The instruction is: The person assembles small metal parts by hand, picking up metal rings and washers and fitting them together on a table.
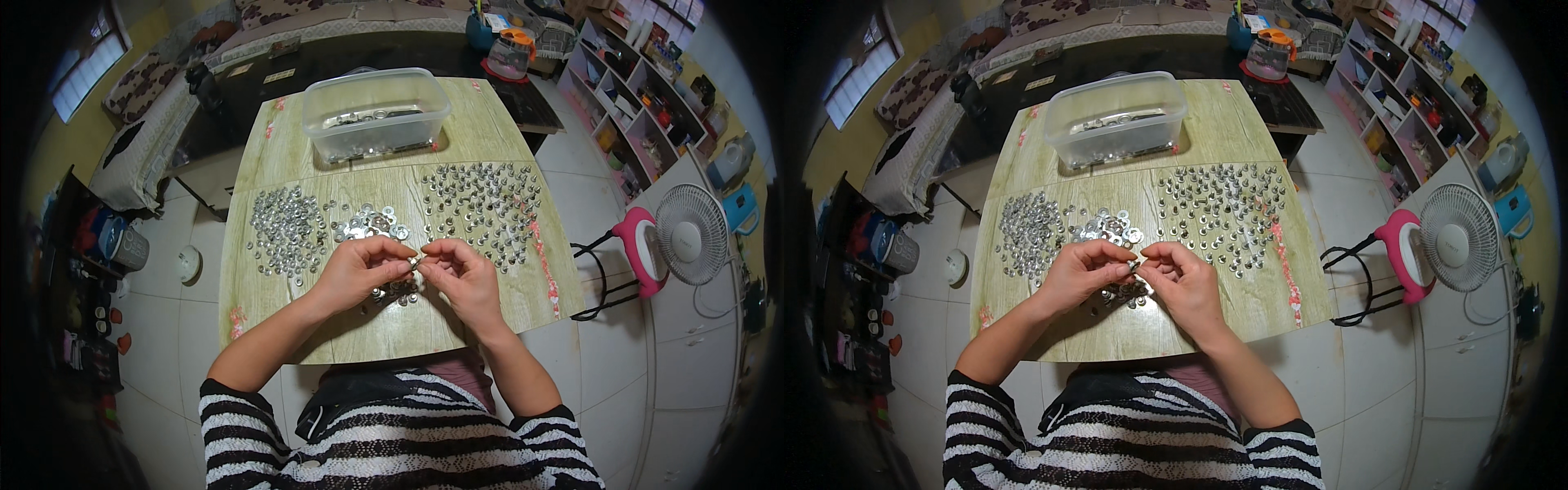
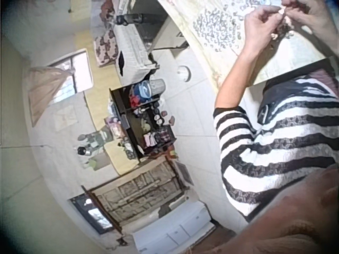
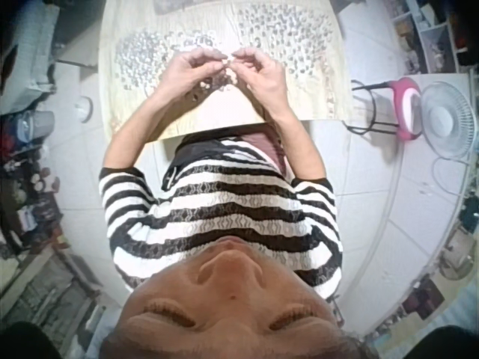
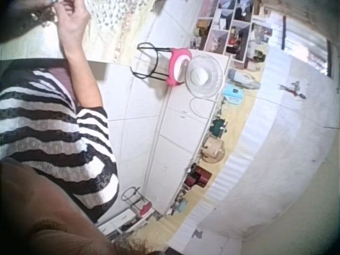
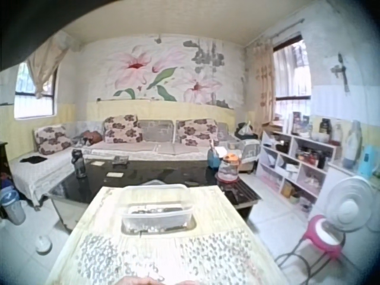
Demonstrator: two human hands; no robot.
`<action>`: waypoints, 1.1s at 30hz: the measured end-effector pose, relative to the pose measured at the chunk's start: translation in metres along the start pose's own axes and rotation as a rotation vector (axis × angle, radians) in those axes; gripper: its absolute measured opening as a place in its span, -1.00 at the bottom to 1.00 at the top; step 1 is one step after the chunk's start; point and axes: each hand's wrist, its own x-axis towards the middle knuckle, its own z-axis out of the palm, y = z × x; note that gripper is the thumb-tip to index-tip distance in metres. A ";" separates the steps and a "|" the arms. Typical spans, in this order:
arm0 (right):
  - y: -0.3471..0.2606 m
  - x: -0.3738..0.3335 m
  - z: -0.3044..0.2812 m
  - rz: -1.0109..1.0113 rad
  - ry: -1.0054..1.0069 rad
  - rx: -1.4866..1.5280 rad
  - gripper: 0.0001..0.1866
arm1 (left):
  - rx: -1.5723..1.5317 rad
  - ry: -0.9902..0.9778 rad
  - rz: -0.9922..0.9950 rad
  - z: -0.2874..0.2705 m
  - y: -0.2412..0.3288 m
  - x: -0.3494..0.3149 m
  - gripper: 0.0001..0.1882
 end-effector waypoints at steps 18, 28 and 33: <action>0.001 -0.002 0.001 0.105 -0.043 0.195 -0.91 | -0.036 0.043 0.042 0.001 -0.002 0.003 -0.84; 0.007 -0.002 0.004 0.191 -0.074 0.335 -0.91 | 0.043 0.015 0.071 -0.001 -0.004 0.001 -0.81; 0.005 -0.001 0.006 0.198 -0.076 0.363 -0.92 | 0.029 -0.002 0.011 -0.004 -0.002 0.002 -0.81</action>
